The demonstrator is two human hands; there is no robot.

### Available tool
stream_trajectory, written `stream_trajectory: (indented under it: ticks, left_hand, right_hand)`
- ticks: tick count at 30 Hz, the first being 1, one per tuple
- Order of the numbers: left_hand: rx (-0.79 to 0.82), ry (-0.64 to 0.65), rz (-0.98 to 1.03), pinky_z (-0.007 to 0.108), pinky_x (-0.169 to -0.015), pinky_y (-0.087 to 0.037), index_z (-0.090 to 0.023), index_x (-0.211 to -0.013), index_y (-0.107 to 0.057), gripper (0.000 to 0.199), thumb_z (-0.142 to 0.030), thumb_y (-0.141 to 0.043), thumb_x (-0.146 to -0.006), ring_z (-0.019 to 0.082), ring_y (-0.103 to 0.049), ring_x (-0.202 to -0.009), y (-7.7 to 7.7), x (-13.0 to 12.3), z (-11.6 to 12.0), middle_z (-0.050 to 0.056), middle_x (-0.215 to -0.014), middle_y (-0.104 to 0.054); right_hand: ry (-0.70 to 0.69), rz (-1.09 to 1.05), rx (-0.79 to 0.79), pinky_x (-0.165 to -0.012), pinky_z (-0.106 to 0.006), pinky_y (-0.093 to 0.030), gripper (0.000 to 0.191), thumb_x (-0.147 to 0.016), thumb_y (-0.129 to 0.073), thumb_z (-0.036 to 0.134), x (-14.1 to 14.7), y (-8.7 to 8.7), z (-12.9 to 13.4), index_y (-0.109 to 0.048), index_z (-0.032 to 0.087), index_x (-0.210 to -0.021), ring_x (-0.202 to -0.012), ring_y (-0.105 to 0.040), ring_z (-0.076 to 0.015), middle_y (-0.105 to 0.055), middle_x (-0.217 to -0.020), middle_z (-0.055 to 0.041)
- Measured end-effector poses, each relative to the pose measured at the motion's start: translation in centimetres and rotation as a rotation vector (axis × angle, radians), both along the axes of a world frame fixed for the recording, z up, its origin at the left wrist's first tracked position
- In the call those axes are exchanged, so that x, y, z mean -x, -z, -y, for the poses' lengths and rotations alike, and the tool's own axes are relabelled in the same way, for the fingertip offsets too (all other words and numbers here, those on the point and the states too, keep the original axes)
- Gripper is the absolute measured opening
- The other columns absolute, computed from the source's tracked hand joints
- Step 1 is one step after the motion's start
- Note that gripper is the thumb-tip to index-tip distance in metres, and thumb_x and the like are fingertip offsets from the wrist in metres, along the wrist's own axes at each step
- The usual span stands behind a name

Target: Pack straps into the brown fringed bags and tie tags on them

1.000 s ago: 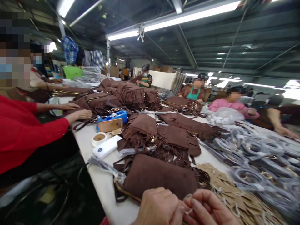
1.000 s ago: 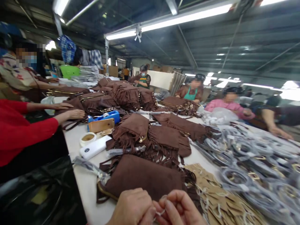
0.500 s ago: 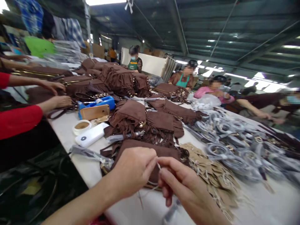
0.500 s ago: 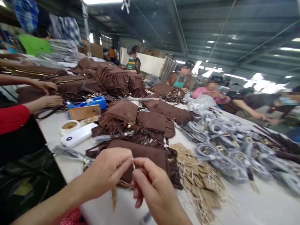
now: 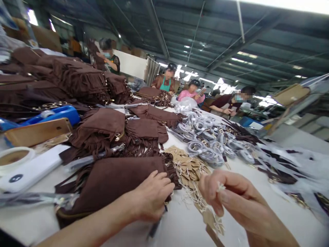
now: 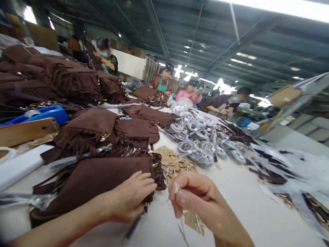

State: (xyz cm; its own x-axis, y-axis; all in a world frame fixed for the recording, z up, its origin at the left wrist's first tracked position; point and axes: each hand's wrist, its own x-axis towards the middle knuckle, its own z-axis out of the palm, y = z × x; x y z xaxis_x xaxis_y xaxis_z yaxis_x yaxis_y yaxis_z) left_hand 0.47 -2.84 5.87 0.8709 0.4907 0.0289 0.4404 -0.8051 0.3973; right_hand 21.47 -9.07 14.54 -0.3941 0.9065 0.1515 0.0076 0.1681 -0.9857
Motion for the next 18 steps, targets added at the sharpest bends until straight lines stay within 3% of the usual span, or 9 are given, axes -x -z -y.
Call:
stream_trajectory:
  ticks: [3, 6, 8, 10, 14, 18]
  left_hand:
    - [-0.027, 0.097, -0.104, 0.061, -0.114, -0.024, -0.013, -0.126, -0.051, 0.062, -0.020, -0.071, -0.067, 0.035, -0.049, -0.121, 0.8, -1.8, -1.1, 0.016, -0.118, -0.059]
    - [-0.038, 0.160, -0.102, 0.059, -0.113, -0.028, -0.016, -0.119, -0.055, 0.056, -0.011, -0.067, -0.065, 0.030, -0.054, -0.108, 0.9, -2.2, -2.2, 0.011, -0.109, -0.059]
    - [-0.039, 0.174, -0.062, 0.057, -0.109, -0.035, -0.017, -0.114, -0.057, 0.055, -0.005, -0.062, -0.061, 0.029, -0.054, -0.103, 0.8, -1.7, -2.8, 0.010, -0.105, -0.058]
    - [0.015, 0.177, 0.043, 0.048, -0.101, -0.043, -0.017, -0.112, -0.056, 0.057, -0.001, -0.057, -0.057, 0.027, -0.053, -0.100, 0.5, -0.9, -3.4, 0.008, -0.103, -0.056]
    - [0.333, 0.034, 0.306, 0.031, -0.090, -0.045, -0.020, -0.117, -0.052, 0.061, -0.002, -0.050, -0.058, 0.021, -0.053, -0.101, -0.5, 1.3, -4.8, 0.003, -0.108, -0.057]
    - [0.708, -0.096, 0.406, 0.024, -0.071, -0.041, -0.021, -0.114, -0.053, 0.058, -0.009, -0.051, -0.058, 0.015, -0.051, -0.083, -1.0, 2.6, -6.0, -0.003, -0.092, -0.056]
  right_hand:
    - [0.012, -0.125, 0.140, -0.055, -0.022, -0.043, 0.024, -0.090, -0.067, 0.041, -0.3, 2.1, 0.2, -0.066, 0.018, -0.081, -0.057, -0.057, -0.0113, -0.060, -0.061, 0.0008]
    - [0.002, -0.168, 0.326, -0.038, -0.015, -0.029, 0.028, -0.090, -0.067, 0.042, -0.5, 4.5, -0.1, -0.060, 0.017, -0.080, -0.041, -0.045, -0.0043, -0.060, -0.063, 0.0025]
    - [0.024, -0.151, 0.419, -0.035, -0.014, -0.019, 0.033, -0.087, -0.069, 0.045, -0.9, 6.3, -0.5, -0.058, 0.016, -0.079, -0.038, -0.038, -0.0012, -0.062, -0.066, 0.0018]
    - [0.061, -0.154, 0.486, -0.035, -0.014, -0.014, 0.037, -0.084, -0.072, 0.048, -1.4, 8.1, -1.0, -0.056, 0.015, -0.076, -0.038, -0.035, -0.0005, -0.062, -0.065, 0.0013]
    - [0.083, -0.241, 0.544, -0.037, -0.017, -0.012, 0.041, -0.078, -0.075, 0.051, -1.6, 11.1, -1.5, -0.055, 0.015, -0.073, -0.039, -0.034, -0.0009, -0.062, -0.063, 0.0005]
    - [0.067, -0.174, 0.550, -0.039, -0.017, -0.015, 0.045, -0.081, -0.070, 0.055, -0.8, 12.2, -1.3, -0.067, 0.011, -0.089, -0.041, -0.032, -0.0017, -0.057, -0.057, 0.0025]
